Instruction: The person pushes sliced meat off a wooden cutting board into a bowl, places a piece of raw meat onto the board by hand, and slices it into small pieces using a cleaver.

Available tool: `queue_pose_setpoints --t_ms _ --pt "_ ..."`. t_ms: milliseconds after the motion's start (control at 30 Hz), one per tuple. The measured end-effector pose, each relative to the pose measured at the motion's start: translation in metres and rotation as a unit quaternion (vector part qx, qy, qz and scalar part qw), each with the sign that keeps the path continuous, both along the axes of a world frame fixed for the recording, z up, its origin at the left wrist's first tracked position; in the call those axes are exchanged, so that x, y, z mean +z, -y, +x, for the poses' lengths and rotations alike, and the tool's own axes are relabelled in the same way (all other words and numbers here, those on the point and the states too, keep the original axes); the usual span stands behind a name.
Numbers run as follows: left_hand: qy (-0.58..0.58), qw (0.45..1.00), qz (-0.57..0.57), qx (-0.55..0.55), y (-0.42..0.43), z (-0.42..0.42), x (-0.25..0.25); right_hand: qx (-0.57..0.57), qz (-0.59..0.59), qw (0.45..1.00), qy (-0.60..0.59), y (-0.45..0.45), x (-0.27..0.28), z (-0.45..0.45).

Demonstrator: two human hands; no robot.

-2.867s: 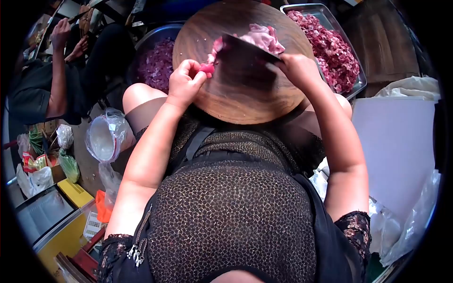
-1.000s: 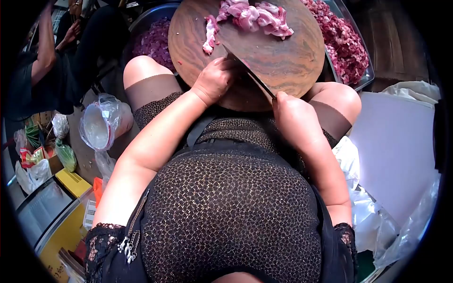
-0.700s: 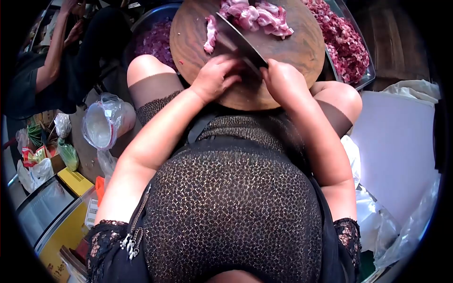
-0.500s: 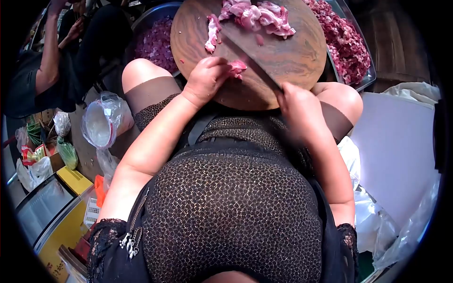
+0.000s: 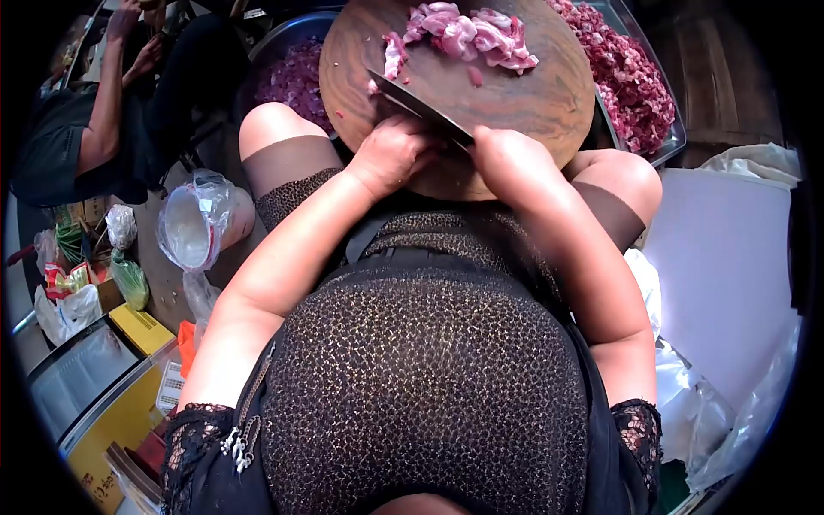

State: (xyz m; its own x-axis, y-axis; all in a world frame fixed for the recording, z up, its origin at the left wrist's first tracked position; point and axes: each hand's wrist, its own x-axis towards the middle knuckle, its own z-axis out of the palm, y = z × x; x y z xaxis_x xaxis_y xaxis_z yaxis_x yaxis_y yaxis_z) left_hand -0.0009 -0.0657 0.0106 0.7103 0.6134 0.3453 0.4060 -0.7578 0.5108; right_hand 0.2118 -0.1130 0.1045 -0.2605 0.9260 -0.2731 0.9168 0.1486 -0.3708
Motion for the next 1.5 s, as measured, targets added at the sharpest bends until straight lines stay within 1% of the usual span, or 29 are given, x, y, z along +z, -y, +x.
queue_pose_setpoints --t_ms 67,100,167,200,267,300,333,367,433,500,567,633,700,733,767,800,833,900,967,1067,1100,1167,1200,1233,1267,1300,1333,1400,1500 --pt "-0.018 0.999 0.009 0.036 -0.008 -0.001 0.001 -0.021 -0.050 0.999 0.000 0.003 0.009 0.026" --pt "-0.061 0.995 -0.026 0.074 -0.009 0.000 0.005 -0.039 -0.030 0.998 -0.033 0.009 -0.003 0.047" --pt "0.026 0.995 -0.043 0.082 -0.023 0.013 -0.010 -0.151 0.043 0.986 -0.052 0.026 -0.004 0.059" --pt "0.043 0.996 -0.065 0.045 -0.027 0.023 -0.002 -0.152 0.047 0.986 -0.054 0.031 -0.005 0.062" --pt "0.034 0.998 -0.054 -0.012 -0.034 0.046 0.006 -0.302 0.014 0.949 -0.086 0.036 -0.004 0.067" --pt "0.023 0.999 -0.032 -0.030 -0.039 0.052 0.007 -0.301 0.018 0.949 -0.088 0.040 -0.001 0.067" --pt "0.007 0.994 -0.109 -0.009 -0.051 0.053 0.010 -0.291 0.036 0.949 -0.120 0.046 0.003 0.066" --pt "0.007 0.995 -0.104 -0.009 -0.061 0.051 0.014 -0.278 0.054 0.947 -0.151 0.051 0.008 0.066" --pt "-0.017 0.975 -0.093 0.200 -0.081 0.037 0.019 -0.219 0.048 0.958 -0.178 0.057 0.005 0.064" --pt "-0.118 0.938 -0.020 0.326 -0.092 0.018 0.014 -0.267 -0.157 0.913 -0.266 0.059 0.013 0.059" --pt "-0.192 0.907 -0.134 0.350 -0.109 0.002 0.008 -0.246 -0.198 0.923 -0.218 0.048 0.021 0.053" --pt "-0.234 0.908 -0.141 0.318 -0.110 -0.007 0.021 -0.289 -0.273 0.884 -0.246 0.041 0.014 0.052" --pt "-0.163 0.861 -0.391 0.282 -0.120 -0.014 0.031 -0.295 -0.262 0.879 -0.269 0.040 -0.002 0.059" --pt "0.001 0.809 -0.536 0.243 -0.125 -0.019 0.022 -0.282 -0.193 0.907 -0.246 0.041 -0.013 0.061" --pt "-0.006 0.813 -0.532 0.238 -0.129 -0.023 0.013 -0.272 -0.121 0.928 -0.223 0.043 -0.020 0.062" --pt "0.115 0.768 -0.593 0.213 -0.118 -0.021 0.028 -0.342 -0.167 0.888 -0.258 0.039 0.010 0.051" --pt "0.235 0.706 -0.643 0.183 -0.109 -0.017 0.043 -0.347 -0.161 0.886 -0.262 0.039 0.004 0.054" --pt "0.267 0.696 -0.654 0.127 -0.097 -0.003 0.067 -0.327 -0.099 0.891 -0.299 0.042 -0.018 0.061" --pt "0.301 0.675 -0.669 0.077 -0.083 0.005 0.073 -0.327 -0.101 0.889 -0.305 0.042 -0.027 0.065" --pt "0.285 0.609 -0.739 0.046 -0.065 0.005 0.059 -0.330 -0.119 0.879 -0.323 0.043 -0.024 0.065" --pt "0.252 0.615 -0.744 0.073 -0.055 0.004 0.049 -0.332 -0.133 0.871 -0.336 0.043 -0.023 0.065" --pt "0.068 0.702 -0.704 0.088 -0.050 -0.013 0.002 -0.334 -0.163 0.850 -0.373 0.048 -0.029 0.066" --pt "0.001 0.786 -0.599 0.154 -0.032 -0.009 0.028 -0.321 -0.130 0.884 -0.313 0.050 -0.014 0.061" --pt "-0.078 0.824 -0.523 0.202 -0.025 -0.007 0.040 -0.305 -0.095 0.913 -0.252 0.052 -0.003 0.057" --pt "-0.143 0.890 -0.381 0.206 -0.019 -0.010 0.051 -0.270 -0.052 0.943 -0.188 0.054 -0.001 0.056" --pt "-0.205 0.930 -0.229 0.203 -0.015 -0.013 0.056 -0.268 -0.056 0.944 -0.186 0.056 0.000 0.054" --pt "-0.204 0.928 -0.232 0.206 -0.016 -0.016 0.050 -0.239 -0.018 0.958 -0.156 0.058 0.002 0.050" --pt "-0.050 0.995 -0.020 0.087 -0.024 -0.019 0.037 -0.200 0.036 0.974 -0.102 0.058 0.007 0.039" --pt "0.004 0.997 0.081 0.013 -0.031 -0.001 0.018 -0.132 0.094 0.985 -0.051 0.053 0.005 0.024"
